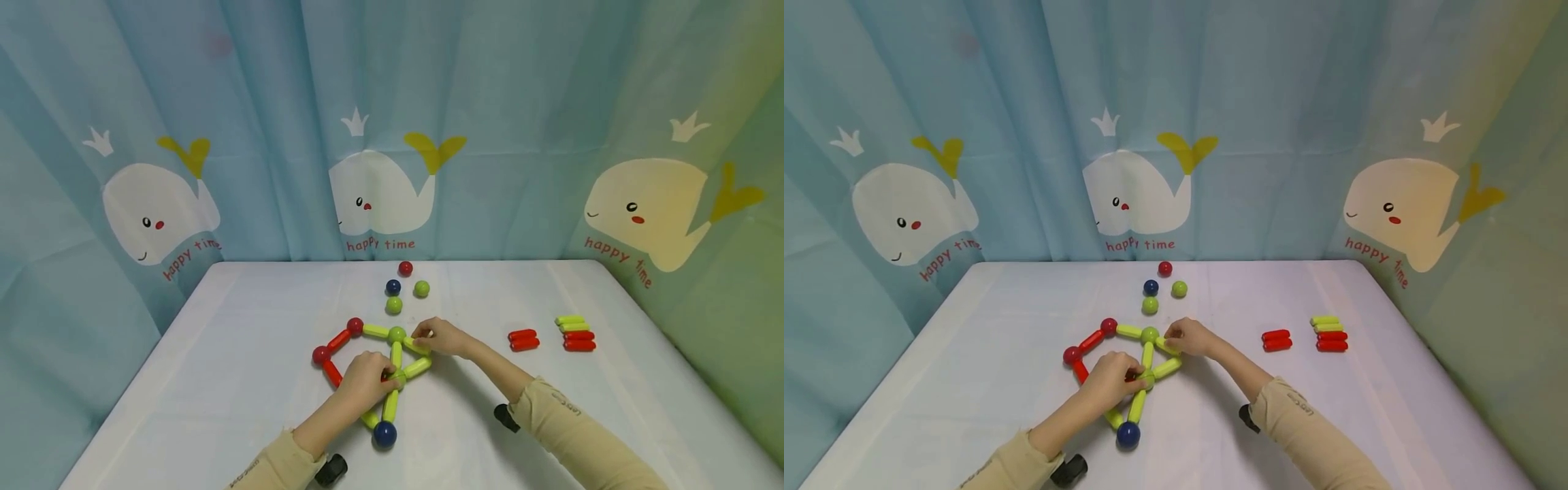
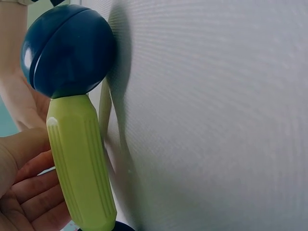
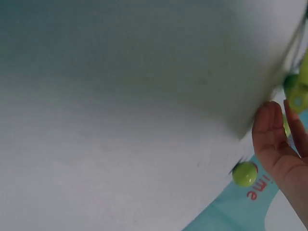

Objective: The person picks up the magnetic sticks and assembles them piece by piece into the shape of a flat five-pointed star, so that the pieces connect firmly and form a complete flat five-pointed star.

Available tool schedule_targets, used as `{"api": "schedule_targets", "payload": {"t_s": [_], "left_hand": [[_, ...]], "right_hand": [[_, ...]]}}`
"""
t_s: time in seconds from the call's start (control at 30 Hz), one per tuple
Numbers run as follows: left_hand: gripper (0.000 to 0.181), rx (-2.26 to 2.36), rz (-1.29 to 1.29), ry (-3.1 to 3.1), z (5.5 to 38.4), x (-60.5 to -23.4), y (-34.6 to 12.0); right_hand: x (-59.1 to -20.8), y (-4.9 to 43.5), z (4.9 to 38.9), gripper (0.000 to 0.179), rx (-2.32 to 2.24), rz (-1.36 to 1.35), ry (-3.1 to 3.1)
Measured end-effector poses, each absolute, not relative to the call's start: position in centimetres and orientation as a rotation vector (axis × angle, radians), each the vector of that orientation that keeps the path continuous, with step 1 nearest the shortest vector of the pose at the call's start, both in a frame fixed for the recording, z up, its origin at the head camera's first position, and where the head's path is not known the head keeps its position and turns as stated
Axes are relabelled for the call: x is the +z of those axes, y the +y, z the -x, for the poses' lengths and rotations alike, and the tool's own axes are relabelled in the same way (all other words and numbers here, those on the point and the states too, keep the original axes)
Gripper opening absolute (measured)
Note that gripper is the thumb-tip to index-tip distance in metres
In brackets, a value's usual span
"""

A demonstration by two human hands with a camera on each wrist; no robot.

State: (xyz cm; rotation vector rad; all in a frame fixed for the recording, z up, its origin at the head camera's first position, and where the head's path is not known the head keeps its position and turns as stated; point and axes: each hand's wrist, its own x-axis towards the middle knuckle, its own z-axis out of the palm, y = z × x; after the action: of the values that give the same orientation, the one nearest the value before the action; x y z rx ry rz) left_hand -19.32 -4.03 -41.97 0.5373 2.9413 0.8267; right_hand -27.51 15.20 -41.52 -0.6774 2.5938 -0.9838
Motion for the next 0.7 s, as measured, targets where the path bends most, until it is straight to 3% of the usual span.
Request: {"api": "schedule_targets", "payload": {"t_s": [0.37,0.7], "left_hand": [[0.012,0.845,-0.534,2.935,19.2,-42.1,-4.4],[0.012,0.857,-0.527,2.926,19.3,-42.2,-4.0]], "right_hand": [[-41.8,15.1,30.7,0.01,-1.006,0.536,2.976],[-41.9,15.9,33.8,0.051,-0.76,0.525,3.117]]}}
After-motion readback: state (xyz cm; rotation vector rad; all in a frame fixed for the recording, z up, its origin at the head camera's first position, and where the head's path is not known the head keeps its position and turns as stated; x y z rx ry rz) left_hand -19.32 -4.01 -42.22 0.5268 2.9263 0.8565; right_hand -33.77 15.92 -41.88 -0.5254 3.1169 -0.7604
